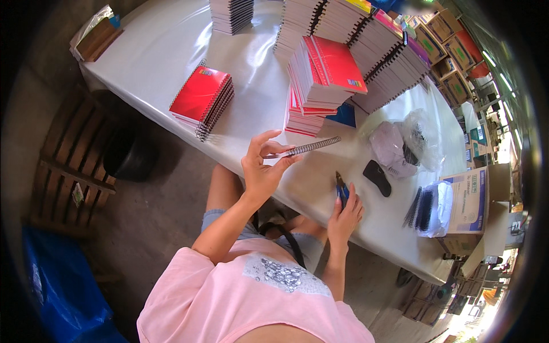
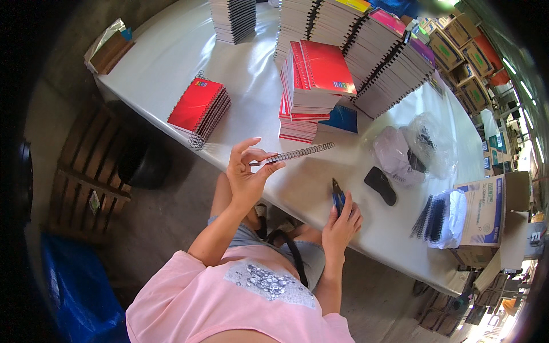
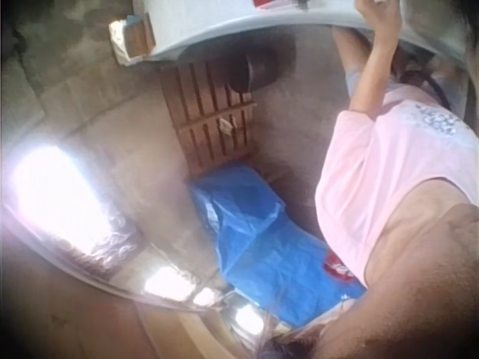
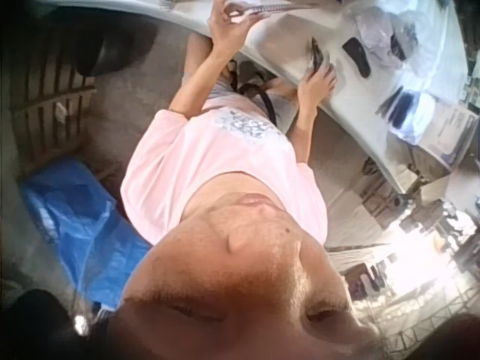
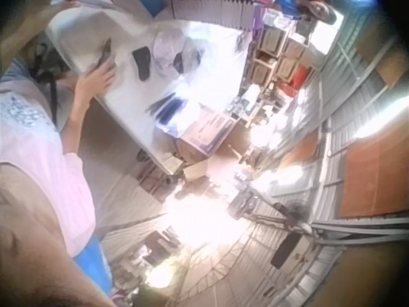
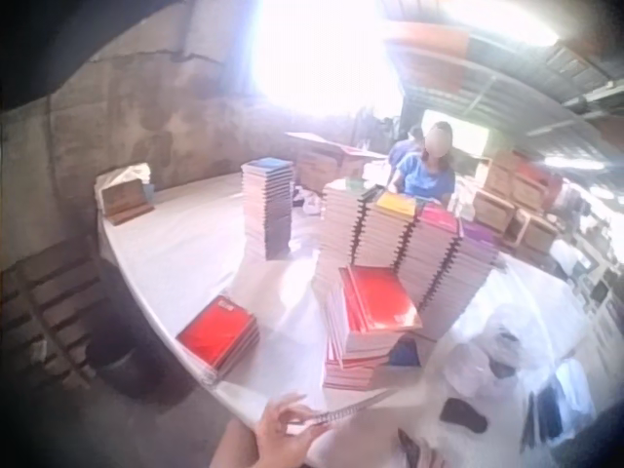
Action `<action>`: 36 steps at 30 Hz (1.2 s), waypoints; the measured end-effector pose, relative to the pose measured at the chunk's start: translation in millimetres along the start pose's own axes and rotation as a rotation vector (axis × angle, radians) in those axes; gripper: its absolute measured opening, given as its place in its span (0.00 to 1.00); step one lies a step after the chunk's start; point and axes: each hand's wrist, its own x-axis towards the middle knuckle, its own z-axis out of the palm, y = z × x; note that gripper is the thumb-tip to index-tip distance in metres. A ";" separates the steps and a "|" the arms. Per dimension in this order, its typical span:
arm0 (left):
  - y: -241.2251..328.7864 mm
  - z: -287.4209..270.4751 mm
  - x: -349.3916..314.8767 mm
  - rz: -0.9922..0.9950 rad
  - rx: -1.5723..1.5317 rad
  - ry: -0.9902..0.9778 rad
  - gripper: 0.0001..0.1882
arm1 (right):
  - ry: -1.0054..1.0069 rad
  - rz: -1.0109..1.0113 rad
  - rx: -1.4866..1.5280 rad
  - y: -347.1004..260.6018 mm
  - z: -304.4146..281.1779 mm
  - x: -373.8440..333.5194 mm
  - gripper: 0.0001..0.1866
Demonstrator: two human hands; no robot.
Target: The person processes several red spiral notebooks by using pliers to trim and crimp the ends of the spiral bindings. The person handles the notebooks one at a time, flipping them to trim both ends, and then places the finished notebooks into a blue sleeve.
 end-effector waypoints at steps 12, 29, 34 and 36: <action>4.5 -10.4 2.0 0.384 0.362 -0.027 0.32 | -0.011 -0.316 0.397 -98.0 -59.7 25.8 0.22; 4.7 -7.5 1.8 0.116 -0.018 0.229 0.27 | -0.437 0.022 1.014 -80.8 -26.9 13.8 0.20; 6.9 -27.9 17.4 -0.250 -0.372 0.345 0.23 | -0.199 0.014 0.081 -13.6 -19.2 9.1 0.23; 8.5 -36.9 16.6 -0.264 -0.358 0.331 0.19 | -0.207 0.080 -0.246 -17.5 -14.3 14.4 0.24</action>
